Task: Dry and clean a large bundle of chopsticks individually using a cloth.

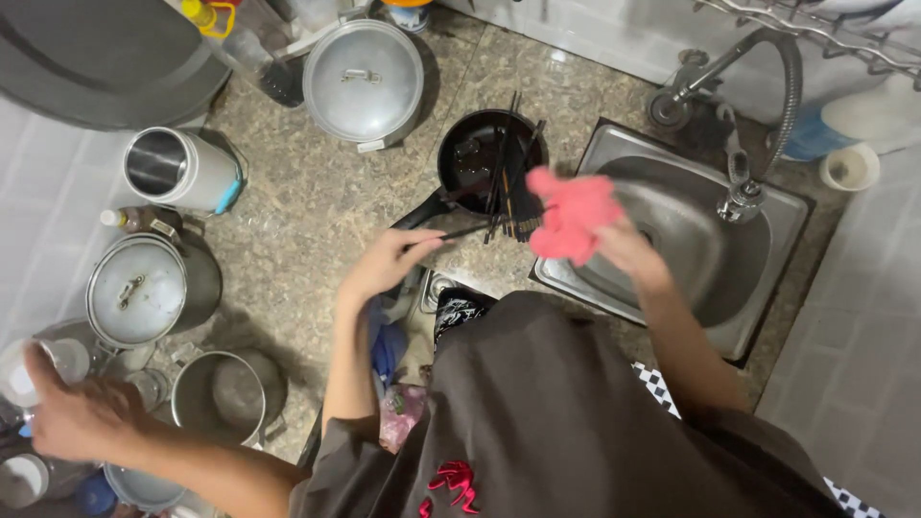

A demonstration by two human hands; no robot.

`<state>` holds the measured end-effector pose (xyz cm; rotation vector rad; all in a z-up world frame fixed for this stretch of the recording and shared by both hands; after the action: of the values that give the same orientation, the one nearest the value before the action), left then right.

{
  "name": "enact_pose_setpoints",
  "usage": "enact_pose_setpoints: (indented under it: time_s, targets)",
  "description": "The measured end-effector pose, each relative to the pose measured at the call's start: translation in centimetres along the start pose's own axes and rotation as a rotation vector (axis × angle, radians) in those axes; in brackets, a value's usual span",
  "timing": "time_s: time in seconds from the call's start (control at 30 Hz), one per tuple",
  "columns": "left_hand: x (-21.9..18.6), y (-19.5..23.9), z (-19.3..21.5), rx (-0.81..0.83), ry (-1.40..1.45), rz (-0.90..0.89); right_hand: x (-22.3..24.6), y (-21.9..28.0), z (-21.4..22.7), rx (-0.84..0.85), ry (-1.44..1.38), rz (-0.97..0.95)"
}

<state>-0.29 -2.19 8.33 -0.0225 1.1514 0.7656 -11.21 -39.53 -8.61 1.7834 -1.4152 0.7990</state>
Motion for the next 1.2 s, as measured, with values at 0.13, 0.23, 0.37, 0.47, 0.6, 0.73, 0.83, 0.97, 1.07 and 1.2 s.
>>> enact_pose_setpoints:
  time_s: [0.13,0.23,0.37,0.47,0.6,0.73,0.83,0.97,1.07,1.2]
  targets:
    - [0.0,-0.2,-0.9,-0.009,-0.054,-0.114,1.2,-1.3,-6.0,0.195,0.31,0.202]
    - [-0.3,0.6,-1.0,-0.014,-0.038,-0.102,0.6,-1.6,-5.1,0.179,0.302,0.091]
    - [1.9,1.3,-1.6,0.032,0.021,-0.017,-3.8,-1.3,-2.2,0.503,-0.419,-0.22]
    - [2.9,1.5,-1.6,0.023,0.046,-0.05,-8.9,-1.8,4.5,0.108,-0.086,-0.314]
    - [5.0,1.8,-2.0,0.027,0.107,-0.039,2.5,-1.6,-10.3,0.348,0.503,-0.213]
    - [7.8,1.1,-3.4,0.108,0.157,-0.047,3.3,-1.6,-11.5,0.586,0.878,0.039]
    - [8.0,1.0,-4.0,0.127,0.192,-0.054,1.7,-1.7,-10.2,0.512,0.713,0.014]
    - [8.5,0.6,-4.9,0.123,0.309,-0.104,-2.2,-1.9,-7.3,-0.022,0.051,-0.371]
    - [8.3,0.1,-5.3,0.125,0.348,-0.089,-2.5,-1.4,-8.7,0.783,-0.792,-0.391]
    - [8.2,0.0,-6.4,0.114,0.436,-0.061,-2.7,-1.9,-9.4,0.757,-1.029,-0.406]
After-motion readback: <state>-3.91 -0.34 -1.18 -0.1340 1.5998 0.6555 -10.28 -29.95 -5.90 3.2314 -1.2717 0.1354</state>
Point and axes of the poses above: each hand's wrist, its own y-axis away from the middle knuckle, its own z-axis out of the back of the hand, x = y × z, the point moved 4 cm from there along -y, towards the middle knuckle, and after that the axes turned 15 degrees about x, right-handed, at the moved point
